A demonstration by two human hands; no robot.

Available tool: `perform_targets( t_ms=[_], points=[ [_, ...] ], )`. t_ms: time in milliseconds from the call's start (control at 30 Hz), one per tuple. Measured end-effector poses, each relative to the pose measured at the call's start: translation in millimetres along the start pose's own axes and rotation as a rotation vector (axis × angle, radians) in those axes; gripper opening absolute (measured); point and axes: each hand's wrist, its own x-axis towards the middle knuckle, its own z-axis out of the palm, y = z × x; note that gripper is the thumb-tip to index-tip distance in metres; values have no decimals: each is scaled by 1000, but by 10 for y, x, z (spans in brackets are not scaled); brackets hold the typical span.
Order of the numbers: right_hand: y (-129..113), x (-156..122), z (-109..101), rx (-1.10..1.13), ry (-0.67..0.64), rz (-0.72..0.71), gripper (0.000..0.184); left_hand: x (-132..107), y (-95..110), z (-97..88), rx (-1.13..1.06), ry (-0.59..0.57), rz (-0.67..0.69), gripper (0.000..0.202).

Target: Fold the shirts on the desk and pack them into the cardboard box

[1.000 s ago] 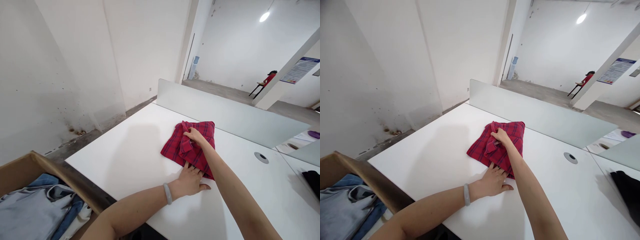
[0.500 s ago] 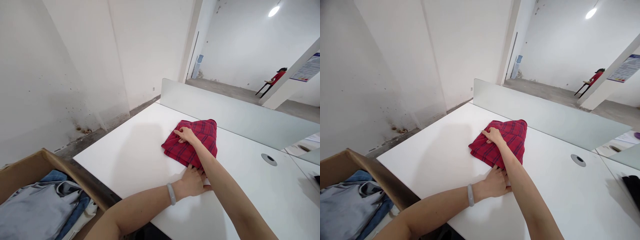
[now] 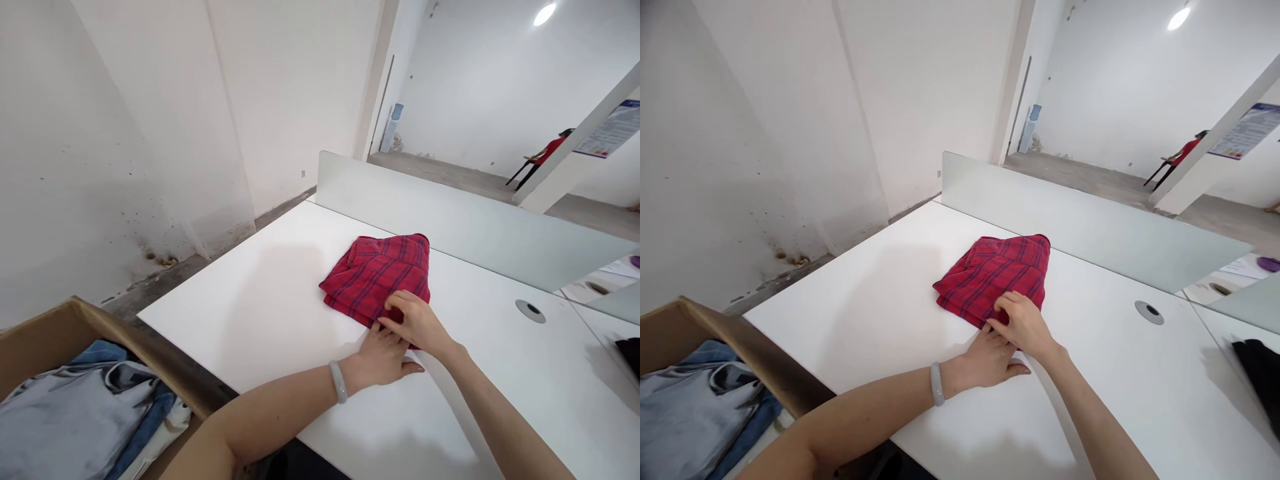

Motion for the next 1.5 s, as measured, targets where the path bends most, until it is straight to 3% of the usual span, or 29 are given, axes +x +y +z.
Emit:
perform_targets(
  t_ms=[133,267,433,667,867,1033,1300,1500],
  points=[
    [147,-511,46,-105,123,-18,5,20,-5,29,20,-13,6,57],
    [267,-734,179,-132,277,73,9,26,-2,0,15,-23,15,57],
    [364,-902,165,-78,263,120,17,-174,-156,-199,106,18,18,64],
    [508,-1239,65,-204,272,169,19,-594,-455,-423,290,-6,-191,67],
    [499,-1300,92,-310,202,222,17,-636,-452,-387,298,11,-198,70],
    [488,-1366,115,-332,230,286,13,-638,-485,-341,282,55,-168,68],
    [362,-1291,136,-410,333,160,18,-645,-505,-328,266,83,-154,62],
    [433,-1354,86,-350,322,131,19,-640,-532,-290,222,105,-150,66]
  ],
)
